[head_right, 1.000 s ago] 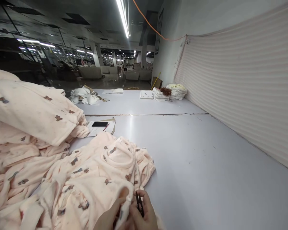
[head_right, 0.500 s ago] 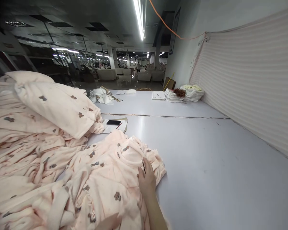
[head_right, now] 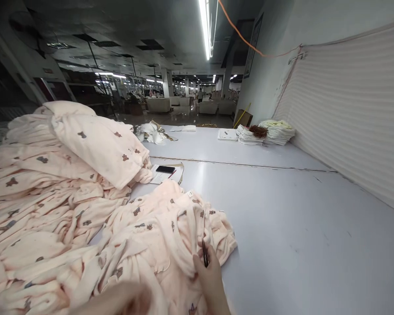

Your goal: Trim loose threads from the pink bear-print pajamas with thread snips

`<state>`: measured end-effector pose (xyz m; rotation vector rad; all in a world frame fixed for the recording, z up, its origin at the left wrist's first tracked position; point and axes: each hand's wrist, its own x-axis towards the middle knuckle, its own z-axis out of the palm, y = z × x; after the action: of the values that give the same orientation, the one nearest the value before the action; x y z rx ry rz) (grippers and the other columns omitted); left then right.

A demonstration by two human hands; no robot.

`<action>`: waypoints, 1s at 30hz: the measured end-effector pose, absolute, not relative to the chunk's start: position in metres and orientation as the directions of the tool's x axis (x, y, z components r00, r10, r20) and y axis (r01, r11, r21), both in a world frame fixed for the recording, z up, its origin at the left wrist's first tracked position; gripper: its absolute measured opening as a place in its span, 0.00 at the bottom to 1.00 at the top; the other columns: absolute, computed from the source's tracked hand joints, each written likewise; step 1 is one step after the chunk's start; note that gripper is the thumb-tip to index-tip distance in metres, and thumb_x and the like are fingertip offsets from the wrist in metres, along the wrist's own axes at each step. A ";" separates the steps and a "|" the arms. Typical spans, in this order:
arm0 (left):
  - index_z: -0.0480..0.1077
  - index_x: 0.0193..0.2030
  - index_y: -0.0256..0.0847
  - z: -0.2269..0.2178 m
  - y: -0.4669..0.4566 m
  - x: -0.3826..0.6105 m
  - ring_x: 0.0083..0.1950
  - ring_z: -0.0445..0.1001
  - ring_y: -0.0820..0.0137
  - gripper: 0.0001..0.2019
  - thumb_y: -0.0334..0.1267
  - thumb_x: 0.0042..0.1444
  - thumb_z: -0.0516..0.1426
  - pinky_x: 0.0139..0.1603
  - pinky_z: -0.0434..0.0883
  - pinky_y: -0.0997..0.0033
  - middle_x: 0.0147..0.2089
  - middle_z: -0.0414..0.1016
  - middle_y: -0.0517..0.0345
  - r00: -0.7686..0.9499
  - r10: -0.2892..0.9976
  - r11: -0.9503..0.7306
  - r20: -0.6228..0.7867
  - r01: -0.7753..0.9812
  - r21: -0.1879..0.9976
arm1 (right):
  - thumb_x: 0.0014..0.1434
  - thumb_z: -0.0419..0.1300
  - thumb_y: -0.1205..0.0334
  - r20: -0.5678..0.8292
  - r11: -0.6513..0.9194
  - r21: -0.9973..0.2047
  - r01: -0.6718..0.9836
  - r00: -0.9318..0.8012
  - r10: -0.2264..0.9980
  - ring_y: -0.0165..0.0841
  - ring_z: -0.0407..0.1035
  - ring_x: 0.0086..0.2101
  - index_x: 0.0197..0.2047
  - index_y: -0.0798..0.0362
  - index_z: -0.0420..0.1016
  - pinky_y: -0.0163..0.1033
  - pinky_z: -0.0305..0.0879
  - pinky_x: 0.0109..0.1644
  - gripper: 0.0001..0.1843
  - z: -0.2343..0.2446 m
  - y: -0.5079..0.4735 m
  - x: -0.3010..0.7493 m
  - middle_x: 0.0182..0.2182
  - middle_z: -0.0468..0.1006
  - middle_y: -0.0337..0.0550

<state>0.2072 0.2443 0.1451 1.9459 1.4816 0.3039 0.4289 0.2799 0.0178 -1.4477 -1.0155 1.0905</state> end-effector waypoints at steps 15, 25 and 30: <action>0.60 0.60 0.39 0.044 0.299 0.307 0.38 0.76 0.56 0.27 0.26 0.51 0.50 0.38 0.68 0.58 0.45 0.76 0.45 0.534 0.823 -0.491 -0.194 0.840 0.230 | 0.42 0.68 0.52 0.002 -0.076 -0.987 0.140 0.487 0.874 0.38 0.65 0.36 0.30 0.48 0.70 0.37 0.59 0.40 0.14 0.057 0.328 0.457 0.31 0.71 0.38; 0.69 0.47 0.44 0.028 0.291 0.301 0.37 0.74 0.58 0.16 0.29 0.52 0.53 0.39 0.66 0.59 0.38 0.75 0.51 0.618 0.774 -0.601 -0.138 0.786 0.146 | 0.47 0.63 0.52 -0.121 -0.106 -0.993 -0.060 0.406 0.906 0.36 0.71 0.33 0.39 0.52 0.76 0.36 0.65 0.36 0.17 0.037 0.331 0.458 0.30 0.78 0.40; 0.70 0.41 0.44 0.031 0.284 0.304 0.34 0.73 0.62 0.10 0.30 0.57 0.50 0.37 0.67 0.62 0.36 0.76 0.53 0.677 0.730 -0.661 -0.096 0.735 0.153 | 0.40 0.68 0.61 -0.161 -0.103 -0.978 -0.179 0.349 0.923 0.34 0.69 0.33 0.35 0.54 0.77 0.33 0.64 0.36 0.16 0.038 0.330 0.451 0.26 0.75 0.37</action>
<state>0.3042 0.2841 0.0314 2.7102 1.1951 -0.0389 0.4507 0.3301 0.0375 -1.3399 -0.7547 1.0956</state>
